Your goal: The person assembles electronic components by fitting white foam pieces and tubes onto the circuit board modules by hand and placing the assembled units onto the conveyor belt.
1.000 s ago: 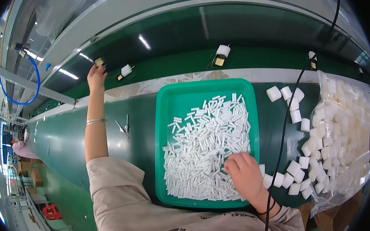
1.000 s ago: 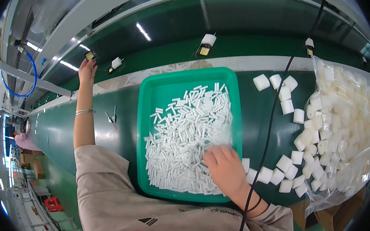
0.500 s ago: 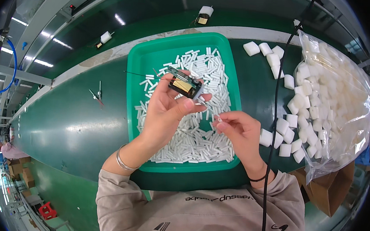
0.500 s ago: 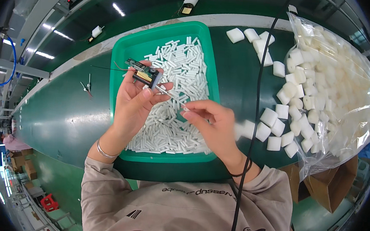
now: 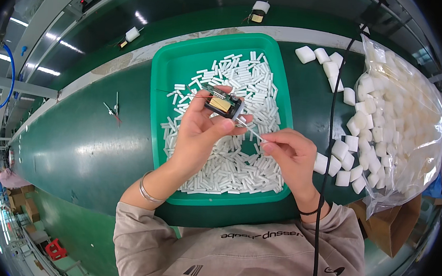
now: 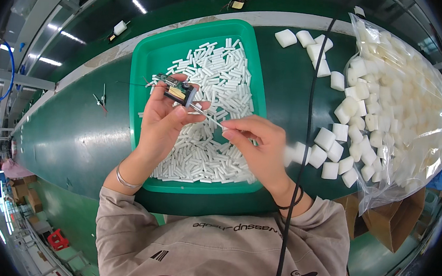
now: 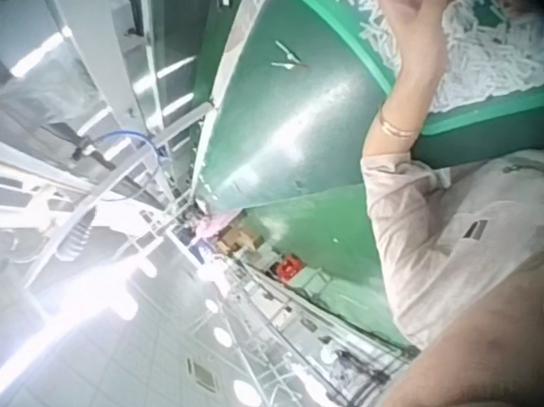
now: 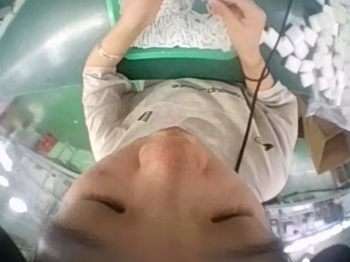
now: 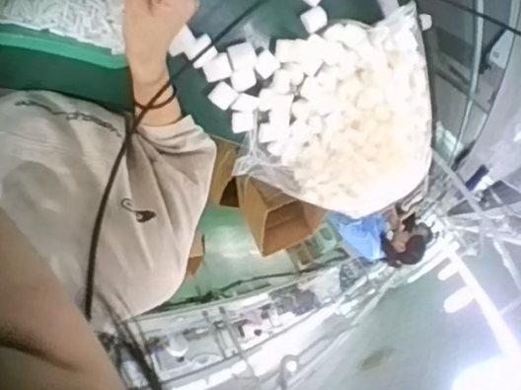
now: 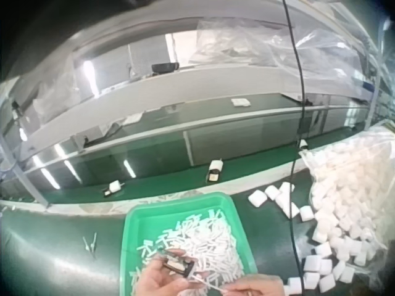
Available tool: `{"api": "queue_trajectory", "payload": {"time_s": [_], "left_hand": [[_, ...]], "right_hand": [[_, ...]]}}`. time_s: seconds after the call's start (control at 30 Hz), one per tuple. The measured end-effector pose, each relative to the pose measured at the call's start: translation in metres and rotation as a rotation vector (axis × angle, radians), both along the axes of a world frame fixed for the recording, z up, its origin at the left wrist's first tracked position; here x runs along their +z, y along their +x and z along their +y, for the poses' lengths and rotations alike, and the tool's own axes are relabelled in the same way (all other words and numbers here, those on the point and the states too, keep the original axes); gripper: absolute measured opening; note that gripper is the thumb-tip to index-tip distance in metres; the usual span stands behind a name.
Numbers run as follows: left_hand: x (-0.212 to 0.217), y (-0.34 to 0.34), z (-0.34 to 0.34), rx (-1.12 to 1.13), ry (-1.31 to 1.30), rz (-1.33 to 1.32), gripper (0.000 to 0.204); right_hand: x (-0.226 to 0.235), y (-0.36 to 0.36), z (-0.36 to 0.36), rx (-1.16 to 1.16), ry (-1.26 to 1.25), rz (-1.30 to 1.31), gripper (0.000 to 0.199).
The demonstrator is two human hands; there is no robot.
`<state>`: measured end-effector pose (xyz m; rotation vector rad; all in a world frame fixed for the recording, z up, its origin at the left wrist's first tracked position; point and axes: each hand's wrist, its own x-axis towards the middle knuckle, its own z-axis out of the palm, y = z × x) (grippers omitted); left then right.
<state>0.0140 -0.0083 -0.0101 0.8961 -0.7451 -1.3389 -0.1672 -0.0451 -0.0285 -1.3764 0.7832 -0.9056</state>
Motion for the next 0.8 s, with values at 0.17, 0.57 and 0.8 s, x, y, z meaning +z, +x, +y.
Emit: {"api": "queue_trajectory", "payload": {"time_s": [0.17, 0.57, 0.8], "left_hand": [[-0.0011, -0.0021, 0.0003, -0.113, -0.024, -0.338, 0.040], [-0.0084, -0.0009, 0.0049, -0.117, 0.005, -0.536, 0.038], [-0.0093, -0.0022, 0.0043, -0.151, 0.098, -0.384, 0.040]], "right_hand": [[-0.0031, 0.0019, 0.0028, -0.143, -0.079, 0.057, 0.015], [0.0023, -0.0013, -0.0050, -0.100, -0.525, 0.192, 0.013], [0.0012, -0.0032, -0.0033, -0.184, -0.945, 0.317, 0.023]]}}
